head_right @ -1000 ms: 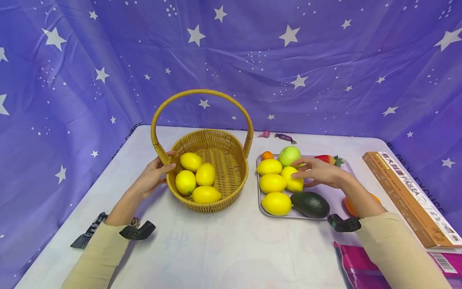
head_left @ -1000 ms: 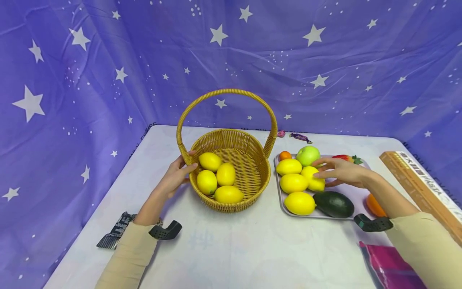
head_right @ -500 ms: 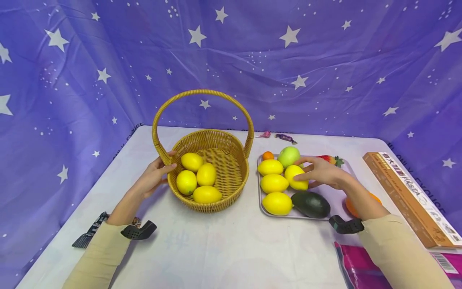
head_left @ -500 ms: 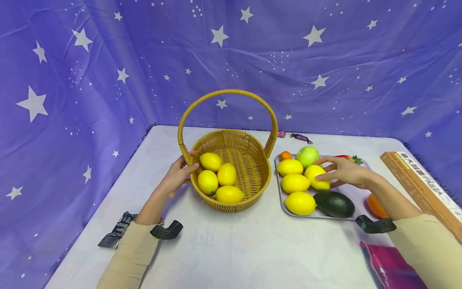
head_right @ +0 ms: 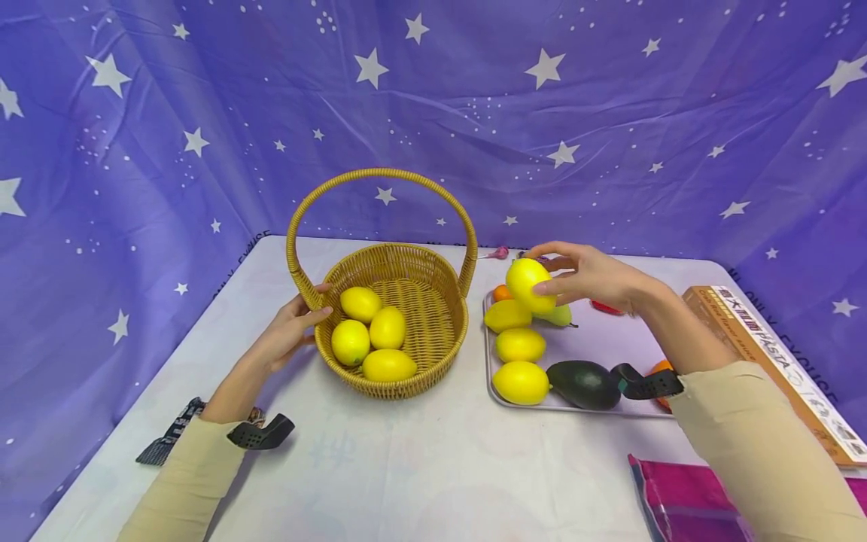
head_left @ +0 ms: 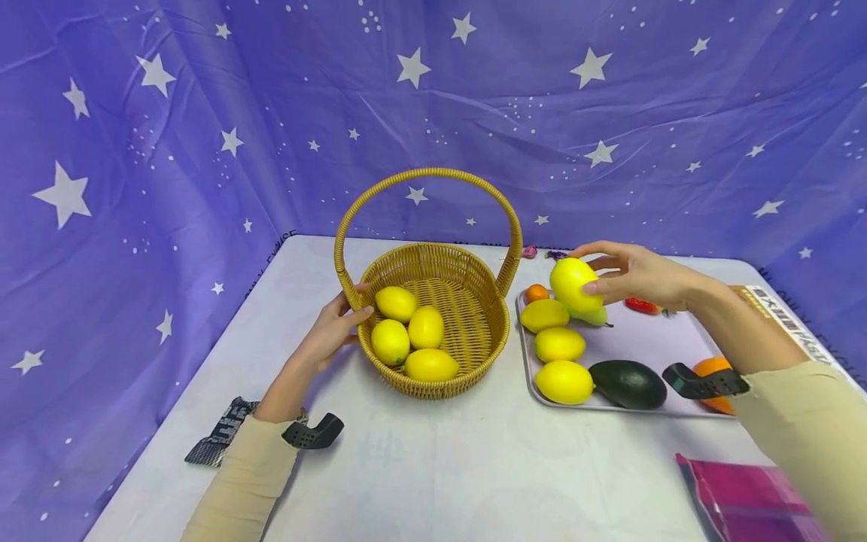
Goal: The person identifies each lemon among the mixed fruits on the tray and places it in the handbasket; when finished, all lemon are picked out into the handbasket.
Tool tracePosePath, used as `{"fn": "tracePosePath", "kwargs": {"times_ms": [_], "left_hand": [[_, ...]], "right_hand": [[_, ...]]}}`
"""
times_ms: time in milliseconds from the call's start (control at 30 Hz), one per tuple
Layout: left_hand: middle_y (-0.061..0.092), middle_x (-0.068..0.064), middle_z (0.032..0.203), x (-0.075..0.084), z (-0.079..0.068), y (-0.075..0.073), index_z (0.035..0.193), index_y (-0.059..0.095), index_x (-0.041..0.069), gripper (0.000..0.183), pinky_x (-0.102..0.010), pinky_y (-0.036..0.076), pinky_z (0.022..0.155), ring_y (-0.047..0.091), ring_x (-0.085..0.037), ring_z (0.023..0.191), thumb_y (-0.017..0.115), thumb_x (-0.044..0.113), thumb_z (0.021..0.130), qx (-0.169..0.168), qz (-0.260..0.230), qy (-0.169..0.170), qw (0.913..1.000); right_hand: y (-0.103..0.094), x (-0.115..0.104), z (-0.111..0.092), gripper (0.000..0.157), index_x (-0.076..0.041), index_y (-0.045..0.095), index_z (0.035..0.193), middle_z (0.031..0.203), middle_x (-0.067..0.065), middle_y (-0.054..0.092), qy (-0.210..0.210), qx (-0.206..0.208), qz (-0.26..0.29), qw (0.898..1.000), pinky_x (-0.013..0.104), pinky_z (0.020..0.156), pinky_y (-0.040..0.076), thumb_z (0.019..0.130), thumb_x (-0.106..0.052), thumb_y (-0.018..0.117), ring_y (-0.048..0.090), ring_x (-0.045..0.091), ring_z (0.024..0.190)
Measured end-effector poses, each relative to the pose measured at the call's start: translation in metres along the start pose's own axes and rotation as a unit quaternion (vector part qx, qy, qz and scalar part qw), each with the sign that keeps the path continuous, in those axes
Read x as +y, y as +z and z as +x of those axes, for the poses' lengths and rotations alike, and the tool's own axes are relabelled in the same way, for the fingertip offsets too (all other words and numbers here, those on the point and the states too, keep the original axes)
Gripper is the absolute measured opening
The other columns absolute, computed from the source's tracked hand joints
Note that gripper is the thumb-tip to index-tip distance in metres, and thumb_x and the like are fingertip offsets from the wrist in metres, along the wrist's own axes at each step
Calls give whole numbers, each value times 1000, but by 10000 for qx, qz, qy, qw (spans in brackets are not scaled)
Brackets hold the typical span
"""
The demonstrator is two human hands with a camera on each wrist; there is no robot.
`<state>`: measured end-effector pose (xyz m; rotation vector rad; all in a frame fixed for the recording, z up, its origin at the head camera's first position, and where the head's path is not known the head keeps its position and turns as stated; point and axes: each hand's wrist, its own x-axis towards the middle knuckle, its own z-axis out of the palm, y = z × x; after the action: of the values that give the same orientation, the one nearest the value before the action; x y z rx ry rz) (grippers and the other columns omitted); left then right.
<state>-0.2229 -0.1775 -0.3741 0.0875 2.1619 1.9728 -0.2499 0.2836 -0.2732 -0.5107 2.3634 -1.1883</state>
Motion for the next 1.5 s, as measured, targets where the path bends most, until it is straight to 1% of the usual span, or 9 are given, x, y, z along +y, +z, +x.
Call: {"fn": "tracePosePath", "kwargs": {"times_ms": [200,333,467,567,667,933,1167,1333,1500], "left_hand": [[28,-21,151,0,-1,0,151,27,7,53,-52,44,95,41,-39,127,46,12,102,-11,-20,-9,10000],[28,-20,151,1,-1,1,151,28,8,52,-52,44,95,41,-39,128,47,12,102,1,-30,-25,10000],[28,-20,151,1,-1,1,151,28,8,52,-52,44,95,41,-39,127,47,12,102,11,-40,-29,10000],[29,-21,150,1,-1,1,150,28,7,52,-51,45,93,42,-38,127,47,11,102,7,-31,-26,10000],[30,-20,150,0,-1,1,150,29,8,52,-49,46,92,42,-38,126,47,11,102,8,-32,-22,10000],[30,-20,149,0,-2,1,150,29,8,52,-48,46,92,43,-37,124,47,13,102,13,0,-30,10000],[32,-21,148,0,-1,1,150,29,9,51,-49,46,91,44,-37,122,47,13,102,33,-13,5,10000],[31,-21,148,0,-1,0,151,29,8,52,-51,45,92,43,-38,124,47,12,102,17,-38,-12,10000],[29,-20,150,0,0,1,150,29,8,51,-50,45,93,41,-38,127,47,12,102,35,-63,-44,10000]], "right_hand": [[23,-28,30,58,-16,44,141,144,15,41,-365,-532,-34,9979,58,99,38,90,-22,70,45,39,126],[44,-41,51,59,-14,45,140,139,13,45,-624,-1139,-13,9915,51,98,42,88,-21,72,49,36,122],[66,-50,73,57,-12,46,138,133,11,51,-869,-1748,-186,9806,44,97,44,89,-21,72,51,30,119],[81,-55,86,56,-13,47,138,133,9,52,-787,-2092,-367,9740,42,95,45,89,-23,73,49,28,119],[92,-57,98,57,-18,47,137,134,9,50,-508,-2306,-593,9699,42,93,46,88,-25,74,47,27,121],[112,-52,124,50,-21,51,133,133,11,47,-66,-2756,-1015,9559,37,90,48,89,-20,73,45,27,122],[120,-57,128,51,-22,52,132,137,11,46,247,-2903,-1327,9474,35,89,48,86,-20,75,44,26,124],[108,-63,119,55,-17,47,139,141,13,42,342,-2947,-814,9515,38,90,50,90,-20,72,51,25,118],[85,-65,101,57,-12,41,142,142,16,42,-55,-2841,-388,9580,41,95,47,93,-20,68,48,28,124]]}}
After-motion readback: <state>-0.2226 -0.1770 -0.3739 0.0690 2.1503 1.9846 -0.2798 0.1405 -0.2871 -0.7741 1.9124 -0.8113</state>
